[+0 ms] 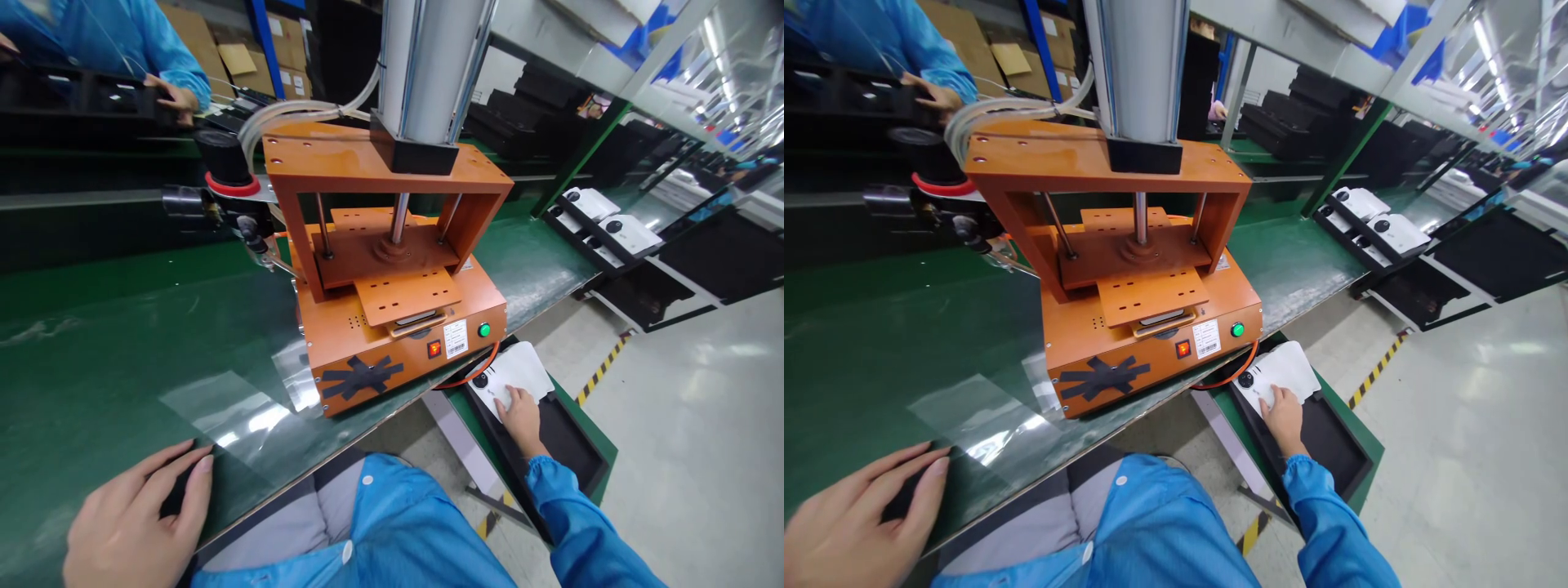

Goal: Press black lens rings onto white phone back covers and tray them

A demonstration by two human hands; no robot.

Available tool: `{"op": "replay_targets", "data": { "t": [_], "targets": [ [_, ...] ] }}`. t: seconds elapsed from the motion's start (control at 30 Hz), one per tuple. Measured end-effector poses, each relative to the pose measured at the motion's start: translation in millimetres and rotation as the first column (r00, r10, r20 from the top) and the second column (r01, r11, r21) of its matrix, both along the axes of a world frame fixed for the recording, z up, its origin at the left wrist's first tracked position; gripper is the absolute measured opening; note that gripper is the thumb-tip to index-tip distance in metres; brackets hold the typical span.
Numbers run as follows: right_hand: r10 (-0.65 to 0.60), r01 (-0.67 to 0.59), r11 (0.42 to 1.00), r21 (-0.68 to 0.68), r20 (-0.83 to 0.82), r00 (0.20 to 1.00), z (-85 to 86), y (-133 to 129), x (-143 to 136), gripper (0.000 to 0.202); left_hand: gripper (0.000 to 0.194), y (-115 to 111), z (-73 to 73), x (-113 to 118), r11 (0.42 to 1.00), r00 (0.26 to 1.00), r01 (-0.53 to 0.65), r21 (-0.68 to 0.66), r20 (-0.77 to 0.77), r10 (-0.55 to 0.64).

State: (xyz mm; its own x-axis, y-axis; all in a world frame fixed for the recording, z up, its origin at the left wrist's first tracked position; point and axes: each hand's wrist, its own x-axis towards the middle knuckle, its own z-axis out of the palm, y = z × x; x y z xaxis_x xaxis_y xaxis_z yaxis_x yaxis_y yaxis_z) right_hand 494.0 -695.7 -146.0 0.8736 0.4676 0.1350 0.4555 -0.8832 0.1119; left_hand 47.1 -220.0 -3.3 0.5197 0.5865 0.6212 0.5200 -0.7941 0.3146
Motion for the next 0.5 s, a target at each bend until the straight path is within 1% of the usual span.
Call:
{"op": "replay_targets", "data": {
  "t": [0.13,0.27,0.4,0.5],
  "targets": [
    [-0.031,0.031,0.999,-0.035,0.018,0.999,2.8,4.4,-3.9,0.055,0.013,-1.1,-1.3,-0.8,0.999,1.000,-0.009,-0.034,-0.005,0.009],
    [-0.046,0.047,0.998,-0.042,0.032,0.998,0.8,6.5,-3.9,0.059,0.013,-1.1,-2.2,-1.9,0.997,1.000,-0.028,-0.069,0.001,0.028],
    [-0.029,0.029,0.999,-0.013,0.051,0.998,0.3,9.2,-3.2,0.059,0.013,-2.7,-0.1,-0.5,0.996,1.000,-0.031,-0.088,0.000,0.031],
    [-0.003,-0.001,0.999,0.047,0.085,0.996,6.2,11.2,-4.8,0.055,0.013,-4.7,2.6,1.2,0.995,1.000,-0.022,-0.097,0.002,0.023]
  ]
}}
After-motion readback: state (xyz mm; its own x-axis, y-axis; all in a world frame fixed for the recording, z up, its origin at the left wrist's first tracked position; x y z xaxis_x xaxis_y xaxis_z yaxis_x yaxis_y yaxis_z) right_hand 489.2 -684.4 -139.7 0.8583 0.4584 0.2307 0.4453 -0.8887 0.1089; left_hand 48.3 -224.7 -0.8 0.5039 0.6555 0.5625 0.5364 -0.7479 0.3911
